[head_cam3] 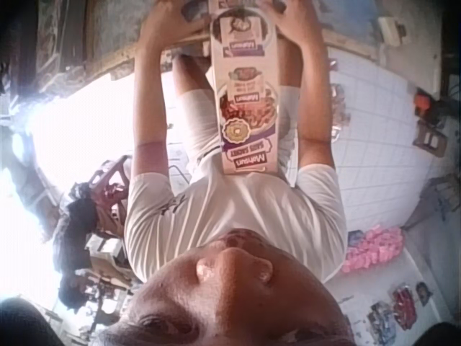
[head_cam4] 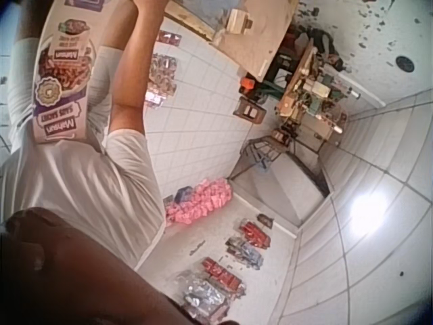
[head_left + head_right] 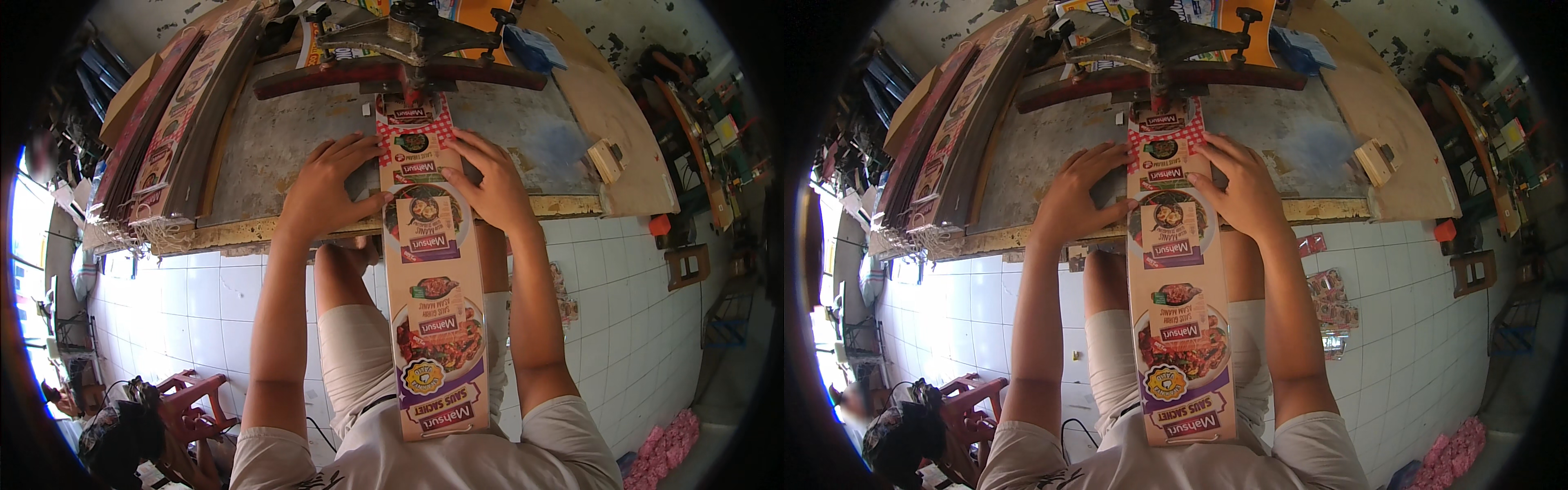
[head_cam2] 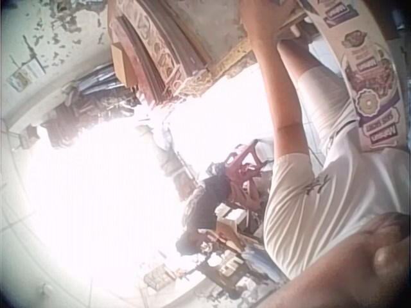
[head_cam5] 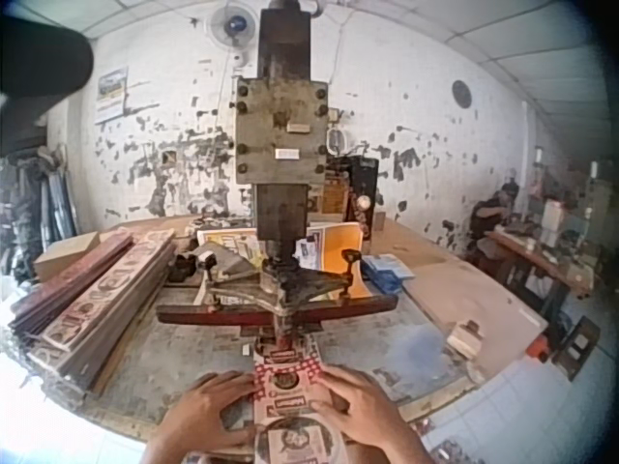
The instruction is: The person positions a long strip of printed cardboard packaging under a stamp press and uses a wooden handheld stamp to apply a date mark to a specific section of the material.
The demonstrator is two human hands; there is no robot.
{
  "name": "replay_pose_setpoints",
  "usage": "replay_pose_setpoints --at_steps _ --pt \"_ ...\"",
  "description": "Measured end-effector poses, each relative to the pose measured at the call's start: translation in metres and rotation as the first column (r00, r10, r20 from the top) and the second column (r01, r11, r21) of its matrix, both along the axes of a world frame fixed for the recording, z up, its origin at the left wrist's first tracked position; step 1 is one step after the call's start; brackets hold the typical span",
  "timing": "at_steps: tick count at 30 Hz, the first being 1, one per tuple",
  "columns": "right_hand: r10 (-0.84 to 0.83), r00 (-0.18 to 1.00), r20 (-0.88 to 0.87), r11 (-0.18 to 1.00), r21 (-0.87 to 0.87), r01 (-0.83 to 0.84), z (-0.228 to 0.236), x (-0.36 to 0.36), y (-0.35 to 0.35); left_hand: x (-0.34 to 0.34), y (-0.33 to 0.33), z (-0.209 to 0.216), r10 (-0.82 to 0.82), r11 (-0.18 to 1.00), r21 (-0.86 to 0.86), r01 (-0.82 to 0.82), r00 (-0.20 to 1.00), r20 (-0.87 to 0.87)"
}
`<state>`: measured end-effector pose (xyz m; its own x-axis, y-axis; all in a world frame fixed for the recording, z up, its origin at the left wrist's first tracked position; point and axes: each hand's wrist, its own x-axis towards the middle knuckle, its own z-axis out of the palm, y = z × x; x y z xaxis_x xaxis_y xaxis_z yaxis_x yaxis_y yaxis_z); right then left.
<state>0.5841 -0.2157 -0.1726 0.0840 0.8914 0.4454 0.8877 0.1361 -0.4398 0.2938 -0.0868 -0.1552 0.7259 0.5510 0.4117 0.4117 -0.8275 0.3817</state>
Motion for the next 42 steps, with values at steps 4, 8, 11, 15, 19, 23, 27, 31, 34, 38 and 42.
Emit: replay_pose_setpoints --at_steps 4,8,11,15,19,23,27,31,34,38,42 --pt "0.006 1.0 -0.001 1.0 0.0 -0.006 -0.001 0.0 0.0 0.0 0.0 0.001 -0.001 1.0 -0.002 0.001 1.0 -0.003" --pt "0.002 1.0 0.02 1.0 -0.007 -0.002 -0.002 0.001 0.0 -0.001 0.0 0.001 -0.009 1.0 -0.008 0.009 1.0 0.006" --pt "0.002 1.0 0.016 1.0 -0.007 -0.002 -0.001 0.0 0.0 -0.003 0.0 0.002 -0.013 1.0 -0.012 0.013 1.0 0.007" --pt "-0.002 0.999 -0.039 0.998 0.061 0.005 0.0 -0.001 -0.003 -0.001 -0.001 0.004 -0.016 1.0 -0.02 0.016 1.0 0.013" --pt "-0.072 0.994 -0.085 0.973 0.214 0.089 0.006 0.016 -0.016 -0.001 -0.001 0.006 -0.022 0.999 -0.024 0.022 1.0 0.022" --pt "-0.419 0.907 -0.048 0.838 0.364 0.406 0.011 0.082 -0.053 -0.003 -0.001 0.005 -0.009 1.0 -0.021 0.01 1.0 0.023" --pt "-0.67 0.735 0.103 0.727 0.289 0.623 0.014 0.165 -0.102 0.001 -0.002 0.005 -0.017 0.999 -0.028 0.018 0.999 0.027" --pt "-0.628 0.764 0.15 0.778 0.134 0.613 0.019 0.2 -0.118 -0.002 -0.003 0.006 -0.008 1.0 -0.026 0.009 1.0 0.026" --pt "-0.56 0.827 0.049 0.825 0.127 0.551 0.026 0.204 -0.118 -0.002 -0.002 0.005 -0.015 1.0 -0.023 0.016 0.999 0.042" --pt "-0.429 0.903 -0.029 0.865 0.276 0.42 0.043 0.149 -0.115 -0.002 -0.005 0.009 -0.009 0.999 -0.047 0.011 0.998 0.059" --pt "-0.077 0.99 -0.122 0.969 0.223 0.103 0.052 0.04 -0.107 -0.001 -0.005 0.008 -0.009 0.999 -0.043 0.012 0.998 0.055"
